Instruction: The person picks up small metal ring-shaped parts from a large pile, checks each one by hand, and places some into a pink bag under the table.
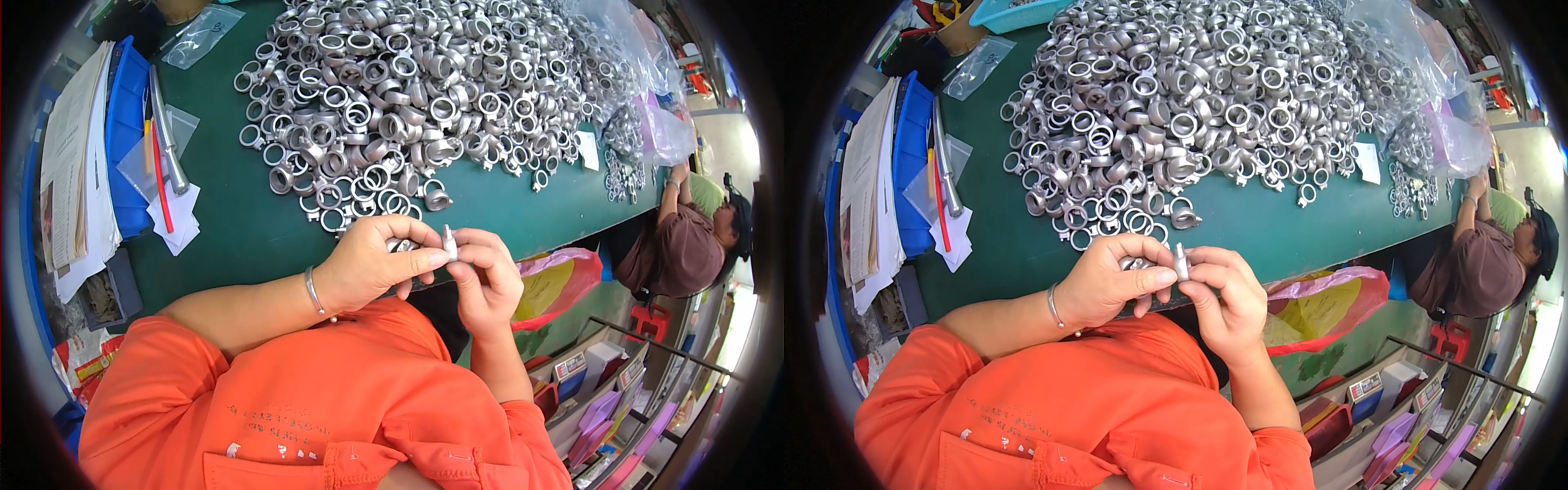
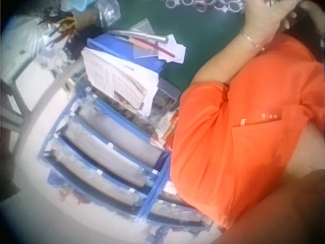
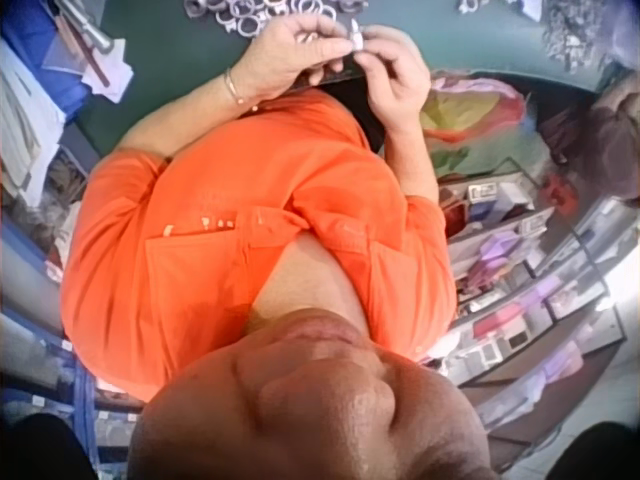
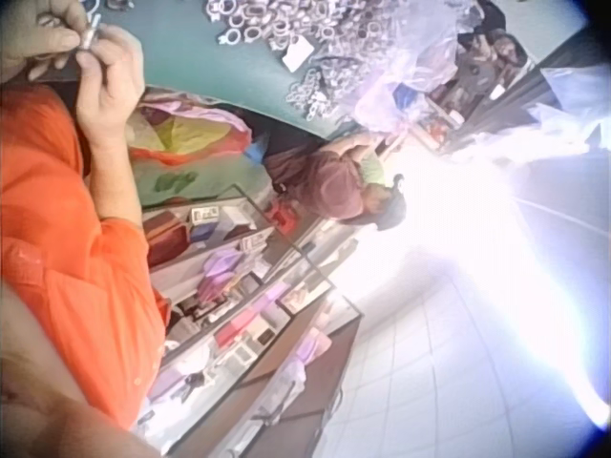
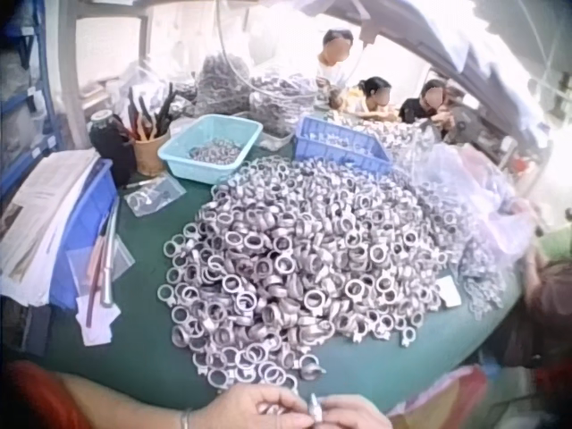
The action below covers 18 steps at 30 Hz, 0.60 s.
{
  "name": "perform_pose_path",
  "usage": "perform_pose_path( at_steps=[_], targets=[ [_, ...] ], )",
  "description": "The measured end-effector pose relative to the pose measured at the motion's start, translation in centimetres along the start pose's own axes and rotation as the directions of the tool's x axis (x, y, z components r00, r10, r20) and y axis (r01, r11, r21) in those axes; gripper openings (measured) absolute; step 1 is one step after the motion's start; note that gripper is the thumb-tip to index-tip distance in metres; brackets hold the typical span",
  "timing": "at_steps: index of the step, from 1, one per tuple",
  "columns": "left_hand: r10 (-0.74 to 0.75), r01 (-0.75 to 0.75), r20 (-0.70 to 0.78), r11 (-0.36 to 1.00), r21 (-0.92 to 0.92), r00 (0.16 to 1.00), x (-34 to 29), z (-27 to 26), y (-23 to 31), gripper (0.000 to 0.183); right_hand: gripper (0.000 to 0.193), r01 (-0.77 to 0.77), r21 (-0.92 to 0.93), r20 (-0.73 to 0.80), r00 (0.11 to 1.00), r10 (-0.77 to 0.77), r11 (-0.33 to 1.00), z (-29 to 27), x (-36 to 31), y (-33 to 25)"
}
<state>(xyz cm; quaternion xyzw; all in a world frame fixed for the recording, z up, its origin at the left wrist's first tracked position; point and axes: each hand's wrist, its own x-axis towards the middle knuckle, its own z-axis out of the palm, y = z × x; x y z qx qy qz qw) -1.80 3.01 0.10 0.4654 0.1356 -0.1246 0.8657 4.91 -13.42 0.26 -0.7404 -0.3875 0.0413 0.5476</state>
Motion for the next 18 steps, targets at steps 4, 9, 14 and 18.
perform_pose_path(
  at_steps=[4,9,14,18],
  targets=[
    [0.107,-0.109,0.031,0.989,0.098,0.994,-0.2,0.0,-0.2,0.006,0.016,-0.011,0.091,-0.053,0.998,0.016,0.996,0.5,-0.2,-0.2],
    [0.261,-0.283,0.112,0.913,0.293,0.959,-0.2,-0.1,-0.1,0.006,0.024,-0.347,0.649,0.073,0.914,0.399,0.677,0.5,-0.8,0.2],
    [0.332,-0.342,0.095,0.852,0.396,0.938,-0.3,0.0,-0.6,0.012,0.023,-0.348,0.623,0.081,0.920,0.384,0.701,0.9,-0.9,-0.3],
    [0.143,-0.134,-0.035,0.971,0.198,0.989,-0.3,0.3,-0.1,0.011,0.009,-0.216,0.015,-0.194,0.957,0.215,0.976,-0.1,0.1,1.2]
  ],
)
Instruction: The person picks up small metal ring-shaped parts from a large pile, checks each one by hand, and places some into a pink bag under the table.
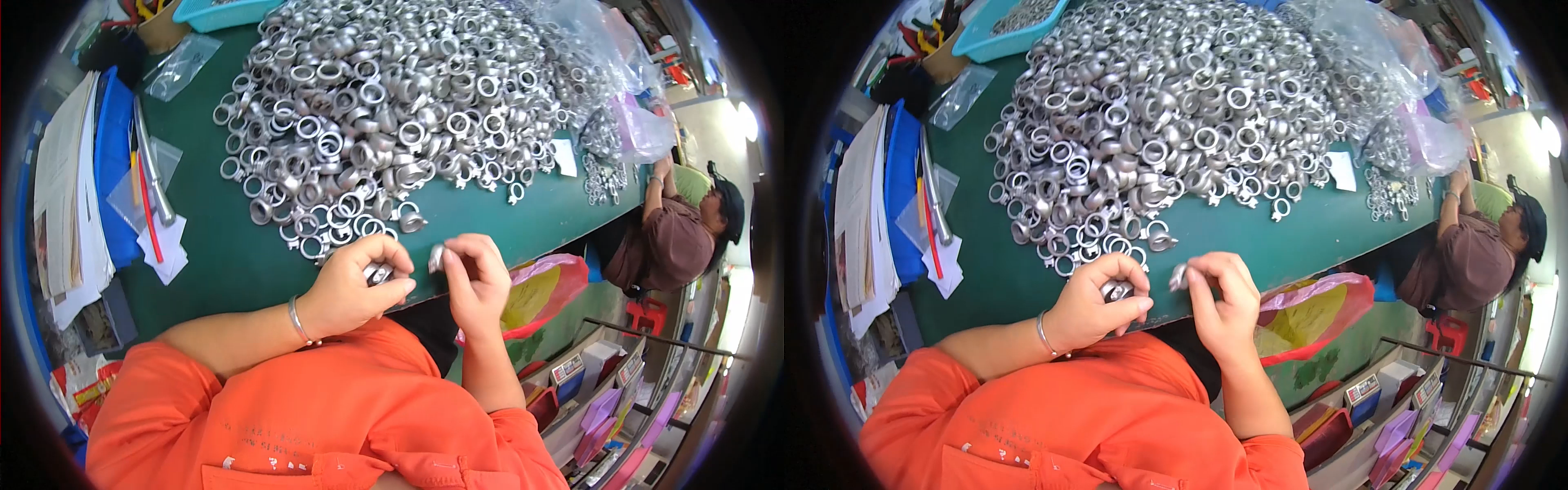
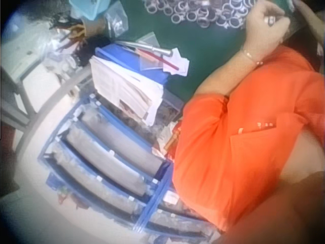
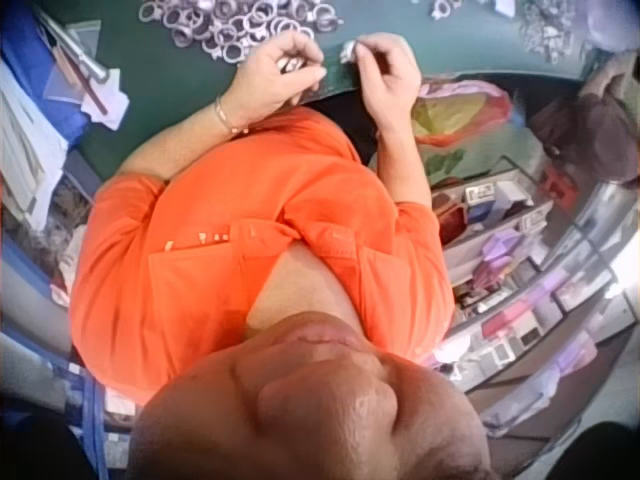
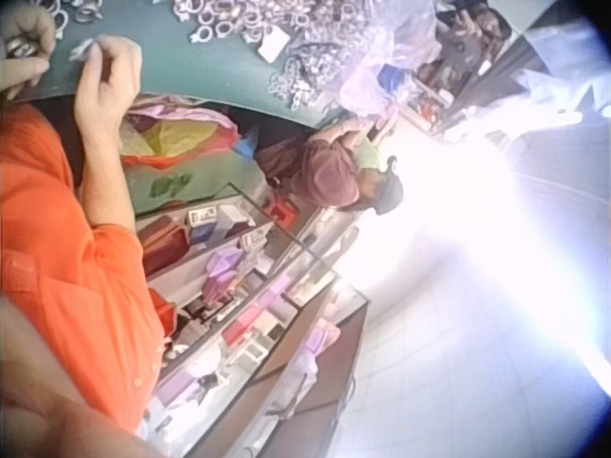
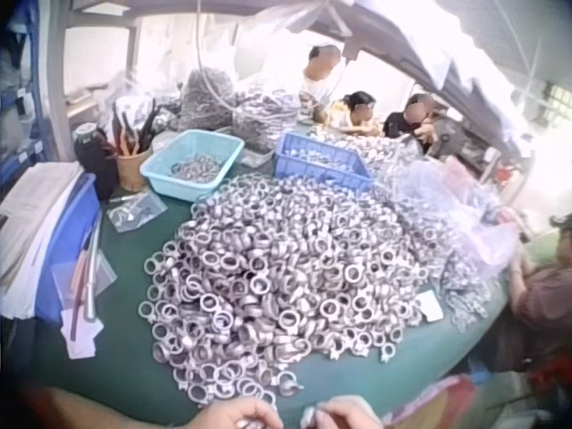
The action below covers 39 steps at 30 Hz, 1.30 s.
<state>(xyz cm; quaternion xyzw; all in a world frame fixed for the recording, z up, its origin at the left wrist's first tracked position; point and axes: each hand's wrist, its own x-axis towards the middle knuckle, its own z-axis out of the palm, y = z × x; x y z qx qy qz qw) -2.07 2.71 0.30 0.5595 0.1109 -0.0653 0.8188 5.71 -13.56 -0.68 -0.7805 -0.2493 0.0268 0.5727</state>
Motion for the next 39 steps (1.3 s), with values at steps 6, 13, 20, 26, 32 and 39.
perform_pose_path(
  at_steps=[6,13,20,26,32,39],
  targets=[
    [-0.110,0.114,0.037,0.987,-0.114,0.993,0.1,-0.2,-0.2,0.010,0.010,0.147,-0.311,0.000,0.988,-0.155,0.939,1.4,2.5,0.9],
    [-0.109,0.116,0.046,0.972,-0.202,0.993,0.2,-0.1,-0.2,0.009,0.014,0.082,-0.394,-0.291,0.934,-0.209,0.916,-2.2,13.7,2.1],
    [-0.093,0.107,0.070,0.962,-0.249,0.993,0.4,-0.3,0.1,0.008,0.010,0.315,-0.493,-0.212,0.860,-0.463,0.811,-1.8,16.5,3.0],
    [-0.034,0.037,0.015,0.959,-0.282,0.999,0.4,-0.6,-0.1,0.012,0.016,0.301,-0.054,0.138,0.947,-0.291,0.952,-0.1,5.9,-1.3],
    [-0.009,0.004,-0.013,0.944,-0.330,1.000,0.4,-0.6,-0.3,0.013,0.039,0.077,0.413,0.178,0.970,-0.163,0.907,1.4,0.9,-0.5],
    [-0.051,0.040,-0.025,0.944,-0.327,0.998,0.5,-0.4,-0.1,0.014,0.045,0.081,0.412,0.140,0.978,-0.151,0.907,1.3,0.6,-0.4]
  ],
)
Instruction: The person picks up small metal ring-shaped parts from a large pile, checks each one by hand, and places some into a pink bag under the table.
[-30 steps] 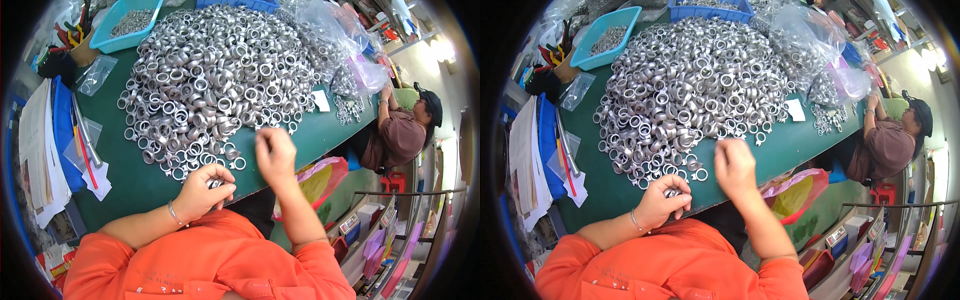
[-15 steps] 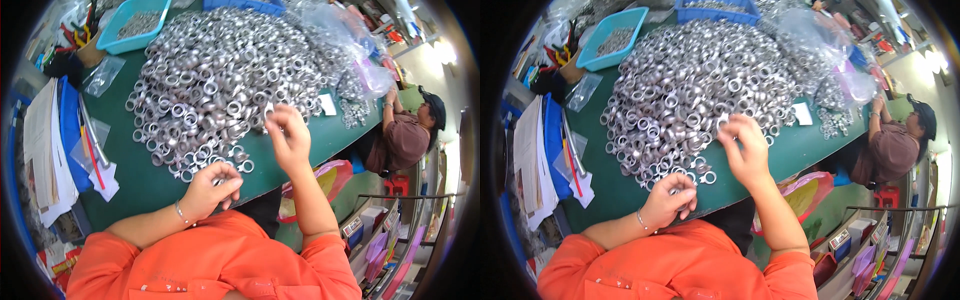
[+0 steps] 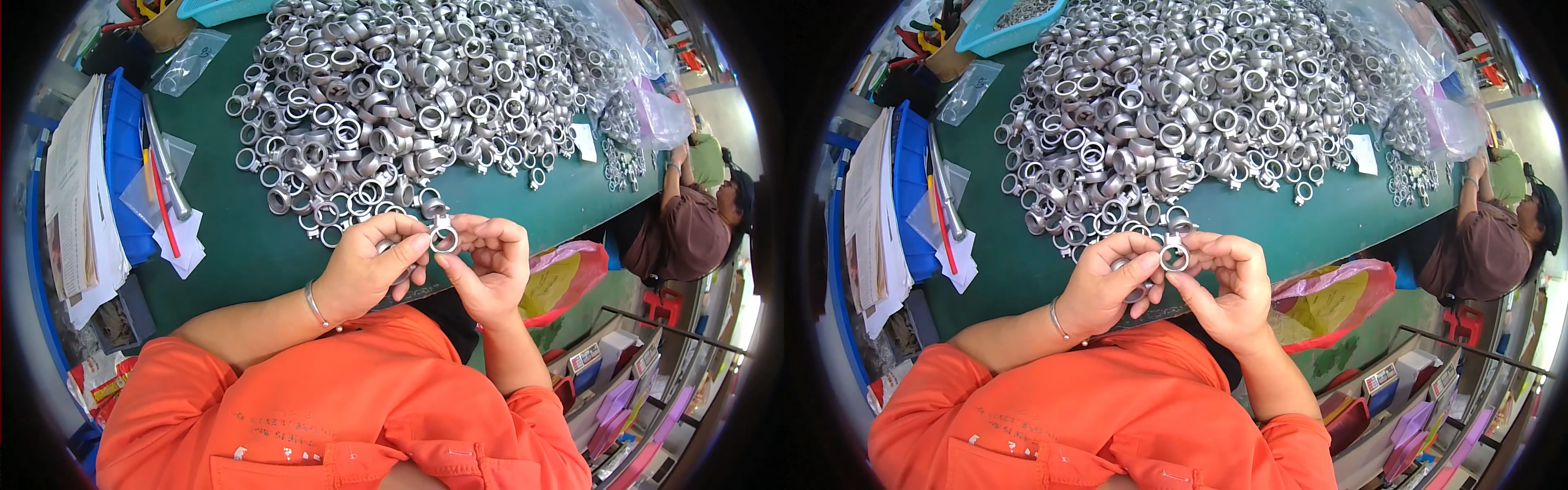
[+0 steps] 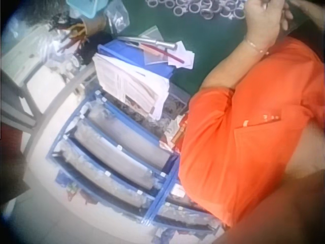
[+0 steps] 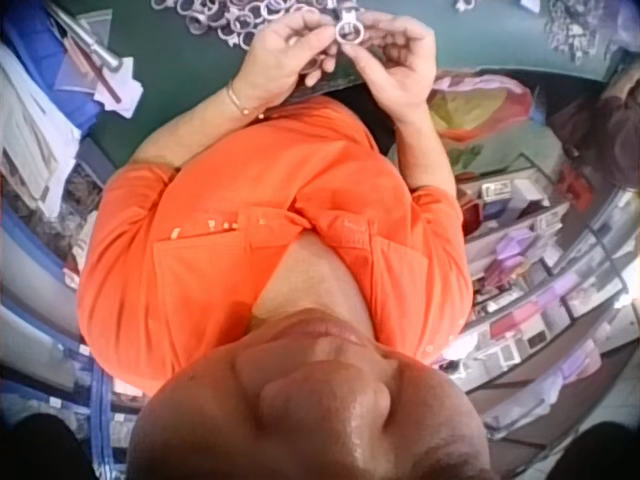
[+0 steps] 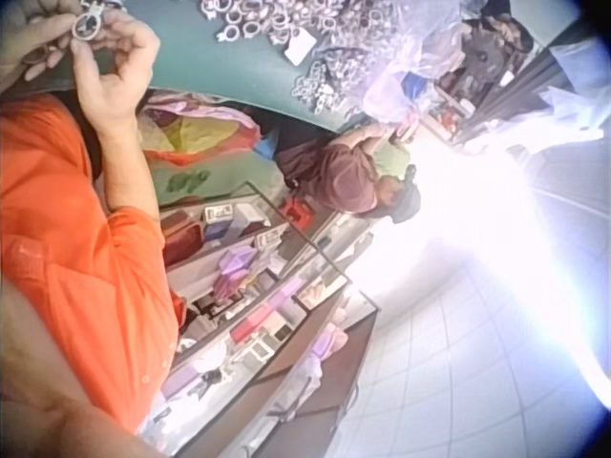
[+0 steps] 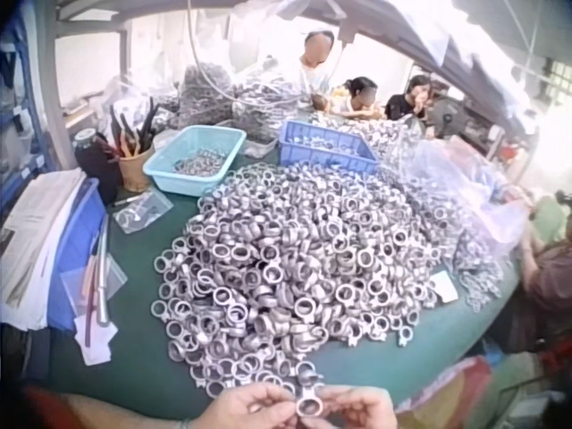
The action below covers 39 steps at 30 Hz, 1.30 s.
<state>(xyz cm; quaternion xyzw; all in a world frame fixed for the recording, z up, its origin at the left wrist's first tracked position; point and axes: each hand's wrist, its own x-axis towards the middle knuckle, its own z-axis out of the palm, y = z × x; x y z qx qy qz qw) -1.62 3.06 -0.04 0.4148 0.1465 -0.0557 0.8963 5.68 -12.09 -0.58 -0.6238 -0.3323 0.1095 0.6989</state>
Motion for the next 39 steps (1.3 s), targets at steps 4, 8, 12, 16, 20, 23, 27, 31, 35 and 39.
perform_pose_path(
  at_steps=[4,8,12,16,20,23,27,31,35,39],
  targets=[
    [-0.036,0.036,0.002,0.999,0.022,0.999,-0.1,0.0,0.1,0.014,0.041,-0.041,0.031,-0.044,0.998,0.042,0.999,0.2,-0.1,-0.1],
    [-0.084,0.084,0.002,0.996,0.040,0.996,-0.3,0.0,0.3,0.015,0.022,0.041,-0.307,0.011,0.999,-0.039,0.951,0.0,0.3,-0.7],
    [-0.149,0.150,-0.020,0.988,0.033,0.989,-0.4,0.5,0.6,0.019,0.014,0.159,-0.361,0.303,0.952,-0.046,0.919,-0.5,1.5,-0.9],
    [-0.144,0.144,0.008,0.990,0.005,0.990,-0.3,0.1,0.0,0.015,0.010,-0.266,-0.369,0.097,0.942,0.321,0.891,-3.7,6.0,-3.1],
    [-0.121,0.123,0.043,0.991,-0.044,0.992,0.0,0.2,-0.4,0.011,0.025,-0.195,-0.432,-0.377,0.926,0.020,0.880,-10.5,16.7,-7.2],
    [-0.098,0.103,0.069,0.992,-0.070,0.993,0.0,-0.1,-0.4,0.010,0.030,0.101,0.072,-0.526,0.849,-0.048,0.992,-14.8,22.4,-8.7],
    [-0.084,0.086,0.046,0.995,-0.046,0.995,-0.2,-0.3,0.0,0.008,0.025,0.040,-0.024,-0.488,0.871,-0.046,0.999,-14.2,21.0,-6.9],
    [-0.120,0.124,0.079,0.991,-0.043,0.990,-0.3,0.0,0.4,0.010,0.014,-0.082,-0.385,-0.177,0.984,0.014,0.919,-9.0,13.9,-4.2],
    [-0.132,0.136,0.082,0.990,-0.042,0.988,-0.2,-0.1,0.2,0.011,0.016,0.231,-0.732,0.207,0.972,-0.113,0.641,-4.8,8.9,-0.6],
    [-0.108,0.113,0.079,0.992,-0.053,0.991,-0.2,-0.3,0.3,0.009,0.021,0.226,-0.809,0.199,0.974,-0.109,0.543,-3.1,8.5,2.3]
  ],
)
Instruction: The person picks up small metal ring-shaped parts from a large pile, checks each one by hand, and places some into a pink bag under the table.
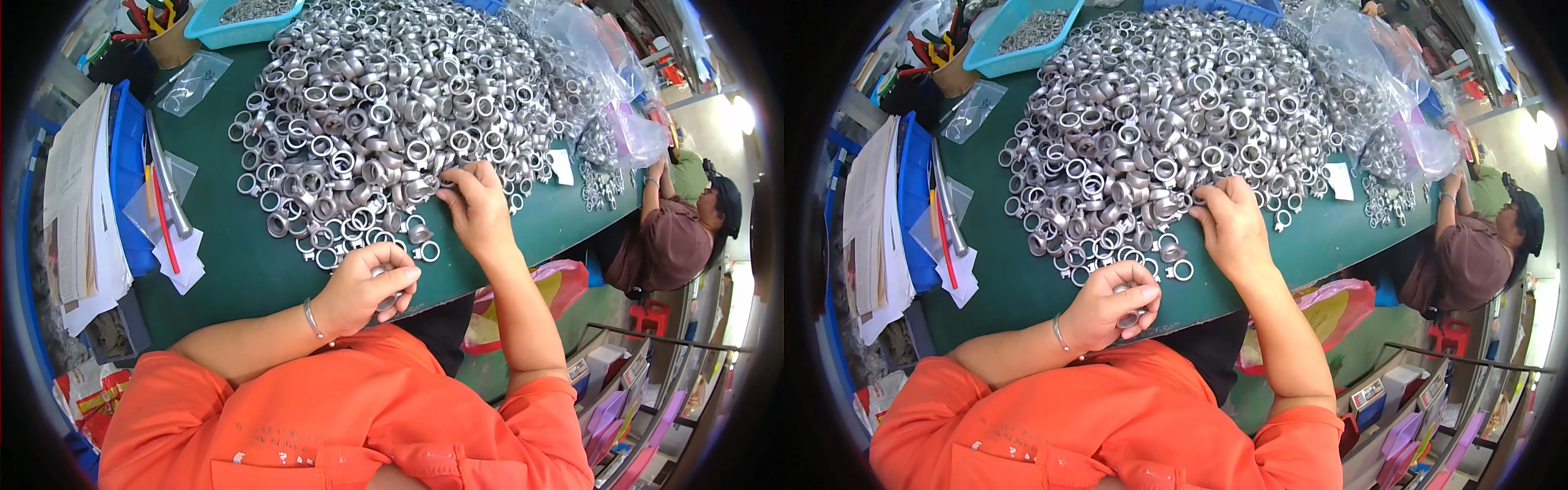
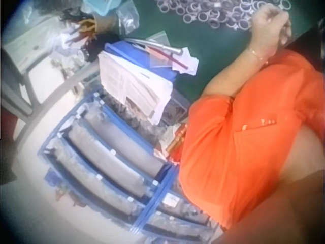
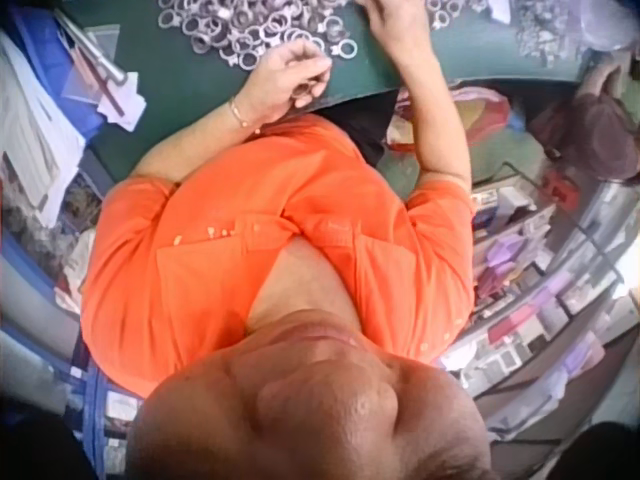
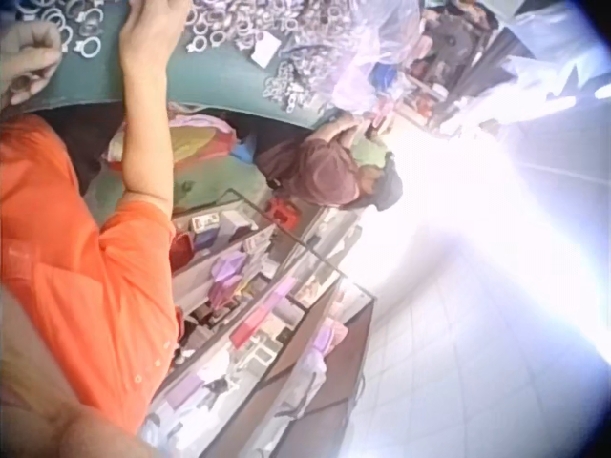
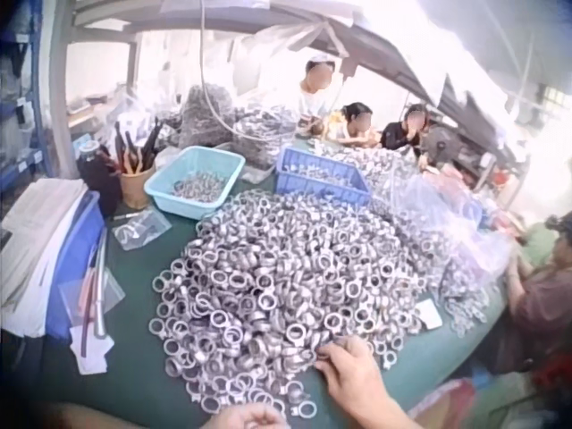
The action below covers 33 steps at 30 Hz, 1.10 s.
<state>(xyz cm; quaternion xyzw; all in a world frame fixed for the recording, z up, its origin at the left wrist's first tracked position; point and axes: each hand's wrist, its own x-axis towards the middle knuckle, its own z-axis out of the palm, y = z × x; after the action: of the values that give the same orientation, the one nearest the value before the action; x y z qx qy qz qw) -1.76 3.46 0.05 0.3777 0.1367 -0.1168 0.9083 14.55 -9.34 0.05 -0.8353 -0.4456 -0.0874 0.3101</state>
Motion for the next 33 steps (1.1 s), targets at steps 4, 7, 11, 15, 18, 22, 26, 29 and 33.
perform_pose_path(
  at_steps=[4,7,11,15,18,22,26,29,33],
  targets=[
    [0.011,-0.011,-0.004,1.000,0.008,1.000,0.1,0.2,0.0,0.009,0.020,0.025,0.009,-0.001,1.000,-0.025,1.000,-0.7,-0.5,0.2],
    [-0.004,0.004,0.003,0.999,0.036,1.000,0.1,-0.2,-0.2,0.008,0.014,-0.187,0.263,0.034,0.982,0.185,0.947,-1.5,-2.4,-1.2],
    [0.001,-0.001,-0.001,0.997,0.076,1.000,0.2,-0.2,-0.3,0.011,0.008,-0.395,0.732,0.256,0.915,0.313,0.556,-1.3,-5.2,-3.1],
    [-0.013,0.014,-0.013,0.997,0.078,1.000,0.2,0.0,-0.1,0.014,0.012,-0.202,0.682,0.116,0.979,0.169,0.702,-1.1,-6.7,-4.7],
    [0.030,-0.026,-0.037,0.992,0.123,0.999,0.1,0.2,-0.1,0.017,0.016,-0.076,0.538,0.019,0.997,0.078,0.839,-0.9,-7.1,-5.0],
    [0.115,-0.111,-0.002,0.959,0.262,0.993,-0.1,0.0,-0.2,0.009,0.015,0.007,0.475,-0.054,0.998,0.021,0.880,-0.6,-7.3,-5.0],
    [0.361,-0.363,0.105,0.785,0.501,0.927,0.2,-0.1,-0.6,0.007,0.020,-0.291,0.735,0.110,0.942,0.316,0.613,-0.7,-7.9,-5.6],
    [0.463,-0.477,0.187,0.656,0.585,0.866,0.3,-0.3,-0.7,0.009,0.024,-0.490,0.857,0.414,0.839,0.353,0.161,-1.5,-8.0,-5.5],
    [0.492,-0.521,0.253,0.544,0.658,0.833,0.4,-0.5,-0.8,0.009,0.032,-0.349,0.899,0.281,0.923,0.262,0.265,-0.6,-8.6,-5.9]
  ],
)
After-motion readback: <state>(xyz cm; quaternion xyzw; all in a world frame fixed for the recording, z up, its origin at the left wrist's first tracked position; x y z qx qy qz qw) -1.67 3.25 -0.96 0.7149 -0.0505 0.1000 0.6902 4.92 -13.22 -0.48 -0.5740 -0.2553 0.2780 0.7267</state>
